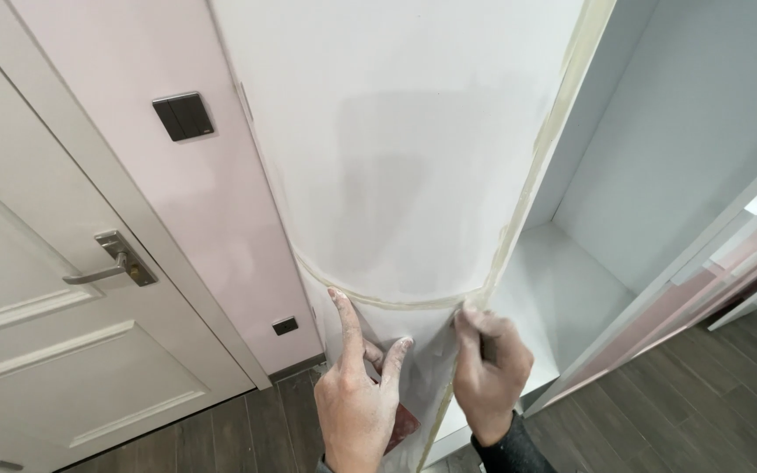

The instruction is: The person removes masking tape from a white wall corner using a small red scraper and their fingers. They peel the tape in sections, scraping residue and pulling off strips along the corner edge.

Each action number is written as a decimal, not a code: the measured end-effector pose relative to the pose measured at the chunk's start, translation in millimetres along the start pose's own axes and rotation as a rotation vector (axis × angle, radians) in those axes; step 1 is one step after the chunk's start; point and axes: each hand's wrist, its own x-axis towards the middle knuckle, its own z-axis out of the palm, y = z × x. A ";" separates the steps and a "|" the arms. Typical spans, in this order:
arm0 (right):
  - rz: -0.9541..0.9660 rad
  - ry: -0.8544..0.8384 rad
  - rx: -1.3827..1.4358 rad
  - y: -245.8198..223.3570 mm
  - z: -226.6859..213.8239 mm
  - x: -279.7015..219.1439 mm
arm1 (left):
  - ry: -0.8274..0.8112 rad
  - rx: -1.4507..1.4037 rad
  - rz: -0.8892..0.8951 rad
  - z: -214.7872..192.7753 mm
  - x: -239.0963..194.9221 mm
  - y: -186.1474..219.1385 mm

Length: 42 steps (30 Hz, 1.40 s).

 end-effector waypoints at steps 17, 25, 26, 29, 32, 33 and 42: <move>0.434 -0.185 0.510 -43.3 -59.2 25.9 | 0.142 -0.318 0.196 -16.2 -34.0 51.5; 0.255 -0.125 0.105 -48.3 -63.2 -8.1 | -0.015 -0.532 0.132 -12.5 -38.4 76.7; 0.168 -0.130 0.134 -45.1 -64.0 -10.1 | -0.079 -0.568 0.052 -10.7 -38.0 75.3; 0.049 -0.173 0.123 -48.9 -67.6 -3.2 | -0.179 -0.660 -0.093 -12.8 -34.2 78.7; 0.184 -0.221 0.229 -51.2 -77.2 2.2 | -0.156 -0.654 -0.041 -14.8 -28.4 79.8; 0.350 -0.226 0.373 -50.1 -80.7 4.1 | -0.095 -0.594 0.076 -14.3 -24.4 79.7; 0.365 -0.172 0.173 -52.0 -65.0 62.2 | 0.010 -0.533 0.353 9.1 -13.5 68.9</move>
